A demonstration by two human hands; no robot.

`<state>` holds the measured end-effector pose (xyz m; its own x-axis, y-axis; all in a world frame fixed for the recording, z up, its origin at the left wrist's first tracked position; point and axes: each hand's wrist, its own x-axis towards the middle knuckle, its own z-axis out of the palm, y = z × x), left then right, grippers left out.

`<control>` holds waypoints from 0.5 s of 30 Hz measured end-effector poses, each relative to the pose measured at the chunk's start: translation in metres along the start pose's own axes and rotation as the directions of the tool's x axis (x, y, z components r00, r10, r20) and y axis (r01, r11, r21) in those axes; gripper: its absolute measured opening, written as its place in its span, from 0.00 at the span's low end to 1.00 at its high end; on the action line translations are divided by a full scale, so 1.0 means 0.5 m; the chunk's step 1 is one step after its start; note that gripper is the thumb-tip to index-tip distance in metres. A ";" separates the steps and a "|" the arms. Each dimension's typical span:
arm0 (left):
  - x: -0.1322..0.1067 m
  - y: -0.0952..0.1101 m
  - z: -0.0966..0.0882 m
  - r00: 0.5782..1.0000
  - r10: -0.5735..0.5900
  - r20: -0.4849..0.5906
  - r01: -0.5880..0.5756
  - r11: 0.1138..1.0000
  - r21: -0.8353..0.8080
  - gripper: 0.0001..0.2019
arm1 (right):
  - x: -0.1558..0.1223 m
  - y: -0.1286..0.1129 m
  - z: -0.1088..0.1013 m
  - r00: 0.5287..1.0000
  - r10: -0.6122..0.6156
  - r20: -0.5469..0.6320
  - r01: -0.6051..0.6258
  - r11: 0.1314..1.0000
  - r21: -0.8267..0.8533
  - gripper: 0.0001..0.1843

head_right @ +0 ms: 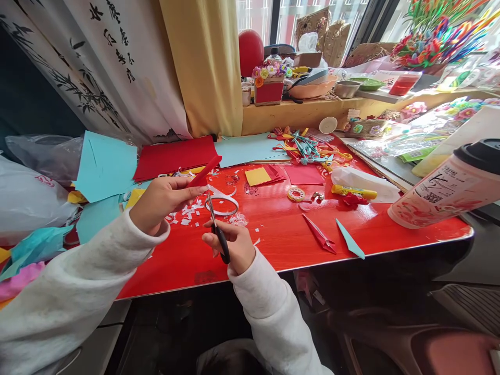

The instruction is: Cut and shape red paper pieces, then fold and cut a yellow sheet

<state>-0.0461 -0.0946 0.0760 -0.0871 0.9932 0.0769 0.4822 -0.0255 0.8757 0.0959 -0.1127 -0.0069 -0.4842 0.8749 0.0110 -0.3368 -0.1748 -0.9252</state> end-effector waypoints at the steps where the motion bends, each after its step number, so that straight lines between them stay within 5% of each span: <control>1: 0.000 -0.002 0.001 1.000 -0.005 -0.002 0.005 1.000 0.002 0.13 | 0.000 0.002 -0.001 1.000 -0.003 0.004 0.003 1.000 0.001 0.24; 15: -0.009 -0.017 0.016 1.000 -0.004 0.022 0.004 1.000 -0.001 0.15 | 0.006 0.024 -0.016 0.997 -0.073 0.029 0.073 0.997 0.010 0.20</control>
<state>-0.0427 -0.0979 0.0645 -0.0699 0.9956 0.0631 0.4811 -0.0218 0.8764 0.0970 -0.1086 -0.0209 -0.4816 0.8718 0.0893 -0.3790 -0.1153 -0.9182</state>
